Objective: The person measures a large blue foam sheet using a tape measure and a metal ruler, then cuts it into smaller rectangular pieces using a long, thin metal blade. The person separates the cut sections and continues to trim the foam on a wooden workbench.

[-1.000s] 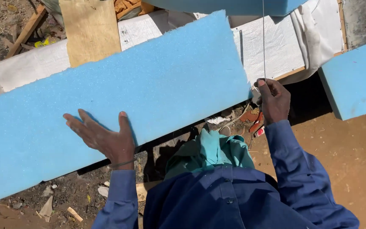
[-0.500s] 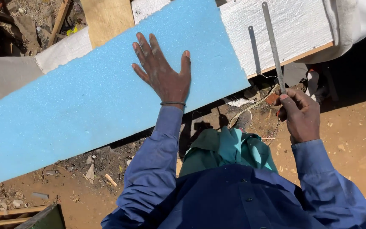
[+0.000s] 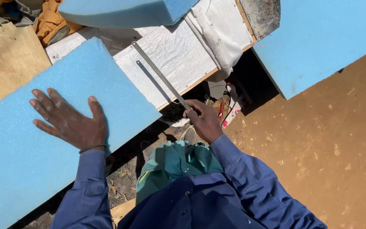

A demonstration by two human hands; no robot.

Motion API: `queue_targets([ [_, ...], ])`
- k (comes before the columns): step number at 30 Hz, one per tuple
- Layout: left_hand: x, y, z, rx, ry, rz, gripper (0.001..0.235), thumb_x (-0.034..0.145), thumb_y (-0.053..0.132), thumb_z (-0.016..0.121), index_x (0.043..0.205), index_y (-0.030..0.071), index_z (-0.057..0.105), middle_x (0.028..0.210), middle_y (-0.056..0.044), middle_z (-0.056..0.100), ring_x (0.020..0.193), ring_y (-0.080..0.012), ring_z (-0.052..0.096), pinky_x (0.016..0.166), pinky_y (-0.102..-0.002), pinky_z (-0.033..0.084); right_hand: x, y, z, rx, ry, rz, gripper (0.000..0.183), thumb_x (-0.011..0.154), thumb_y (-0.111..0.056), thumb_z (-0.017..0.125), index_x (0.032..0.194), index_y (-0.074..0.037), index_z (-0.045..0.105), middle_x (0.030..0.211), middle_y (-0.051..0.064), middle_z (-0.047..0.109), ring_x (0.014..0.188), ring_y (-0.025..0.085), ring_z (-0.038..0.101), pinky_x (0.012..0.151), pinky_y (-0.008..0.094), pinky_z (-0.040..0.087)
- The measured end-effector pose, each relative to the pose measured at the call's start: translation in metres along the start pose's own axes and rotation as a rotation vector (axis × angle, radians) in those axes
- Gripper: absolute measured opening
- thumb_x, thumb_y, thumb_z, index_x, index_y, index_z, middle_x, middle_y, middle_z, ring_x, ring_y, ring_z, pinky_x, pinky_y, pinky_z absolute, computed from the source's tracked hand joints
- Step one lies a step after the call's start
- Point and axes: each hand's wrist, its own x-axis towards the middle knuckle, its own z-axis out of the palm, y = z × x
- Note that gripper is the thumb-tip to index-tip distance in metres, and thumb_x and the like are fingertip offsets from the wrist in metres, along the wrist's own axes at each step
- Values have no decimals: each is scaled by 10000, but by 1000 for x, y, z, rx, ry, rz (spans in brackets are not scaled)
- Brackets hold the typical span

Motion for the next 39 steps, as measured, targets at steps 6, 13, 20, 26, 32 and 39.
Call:
queue_targets([
  [6,3,11,-9,-3,-3,4,984,1296,656,585,1940,-16,267,1959,-157,61,1810,-385,-9,1447,-736,-19,10,17,14,56,-11,16,533,1057,-629,573,1269,-177,757,1177,59,838,1125,297,805,991,576,682],
  [13,5,-1,14,120,16,-59,1062,1114,621,793,1881,130,248,1963,-172,93,1824,-393,82,1426,-755,50,15,-6,22,337,-6,60,430,1186,-175,625,1545,59,669,1073,239,778,868,267,821,731,421,686],
  [20,7,15,17,11,89,-103,1053,1129,808,571,1868,131,249,1977,-160,101,1844,-387,44,1428,-768,-22,34,2,29,416,-130,-23,439,1263,-177,582,1659,10,624,920,234,735,662,213,707,503,307,457],
  [26,6,62,40,31,74,78,1120,1080,932,393,1926,272,75,2028,-10,15,1919,-317,11,1512,-796,30,76,-30,32,360,-198,280,602,1170,-199,536,1762,-129,615,861,51,666,704,151,472,619,337,399],
  [32,11,65,40,142,31,92,1130,1097,914,415,1921,212,93,2016,-62,52,1895,-339,18,1490,-759,58,129,-2,54,365,-336,149,672,1110,-352,538,1754,-168,596,830,2,716,593,100,443,534,305,408],
  [39,11,65,40,197,23,83,1133,1092,924,333,1916,177,115,2009,-81,57,1888,-330,11,1506,-669,-31,174,-27,89,441,-387,32,749,1055,-522,543,1720,-184,610,855,-13,700,564,86,438,507,274,386],
])
